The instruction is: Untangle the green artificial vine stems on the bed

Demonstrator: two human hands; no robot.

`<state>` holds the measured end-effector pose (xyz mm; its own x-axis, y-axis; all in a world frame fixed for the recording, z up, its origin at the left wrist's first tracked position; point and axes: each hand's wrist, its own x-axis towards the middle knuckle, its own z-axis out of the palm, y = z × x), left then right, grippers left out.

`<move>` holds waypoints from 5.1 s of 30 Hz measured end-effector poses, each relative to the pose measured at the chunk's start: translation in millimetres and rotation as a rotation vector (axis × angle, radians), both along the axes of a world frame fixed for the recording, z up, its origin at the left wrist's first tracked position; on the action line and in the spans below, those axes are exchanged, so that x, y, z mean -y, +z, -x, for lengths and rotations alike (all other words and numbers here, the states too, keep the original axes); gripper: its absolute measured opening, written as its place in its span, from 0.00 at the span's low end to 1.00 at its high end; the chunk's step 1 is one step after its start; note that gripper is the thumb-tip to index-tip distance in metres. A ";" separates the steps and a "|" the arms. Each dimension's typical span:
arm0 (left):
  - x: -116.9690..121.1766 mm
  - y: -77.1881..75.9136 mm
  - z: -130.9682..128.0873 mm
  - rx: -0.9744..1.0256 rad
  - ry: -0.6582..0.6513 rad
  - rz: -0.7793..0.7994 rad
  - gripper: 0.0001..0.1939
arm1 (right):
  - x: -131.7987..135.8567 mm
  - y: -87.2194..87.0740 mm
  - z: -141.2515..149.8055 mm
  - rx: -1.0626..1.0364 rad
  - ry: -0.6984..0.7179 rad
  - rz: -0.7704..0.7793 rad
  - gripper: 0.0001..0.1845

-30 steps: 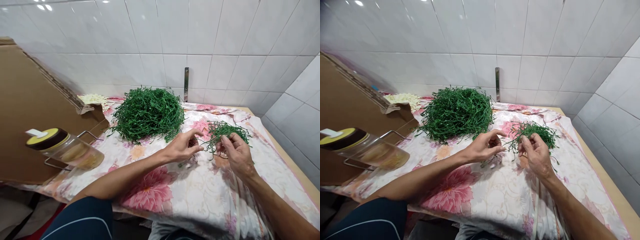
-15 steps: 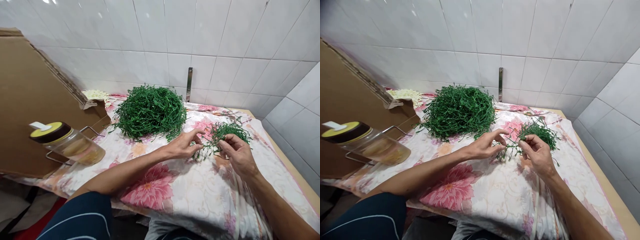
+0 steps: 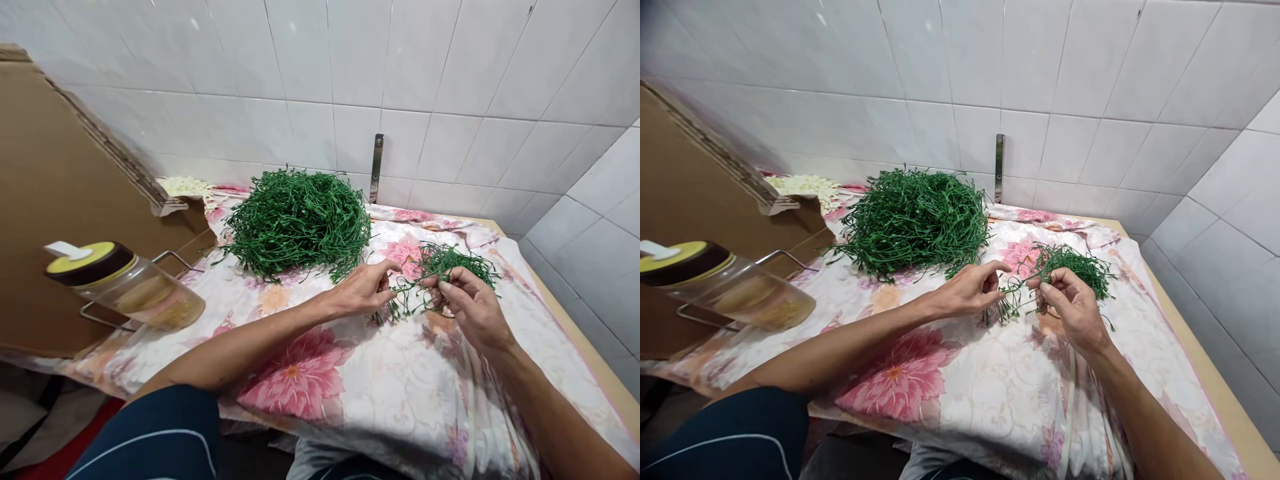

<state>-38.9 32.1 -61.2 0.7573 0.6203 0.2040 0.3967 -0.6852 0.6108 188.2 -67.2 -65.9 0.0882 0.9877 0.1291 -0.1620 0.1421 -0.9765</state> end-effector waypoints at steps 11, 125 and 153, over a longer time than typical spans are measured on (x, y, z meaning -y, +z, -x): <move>3.2 5.1 1.2 -0.062 -0.092 -0.252 0.12 | -2.8 4.0 -6.3 0.276 -0.212 -0.157 0.12; 14.6 83.0 -11.2 0.318 0.027 -0.351 0.10 | -21.5 105.8 -4.4 0.975 -0.048 -0.434 0.10; 17.1 74.4 -20.2 0.553 0.094 -0.368 0.08 | -20.3 103.7 5.3 1.033 -0.165 -0.518 0.06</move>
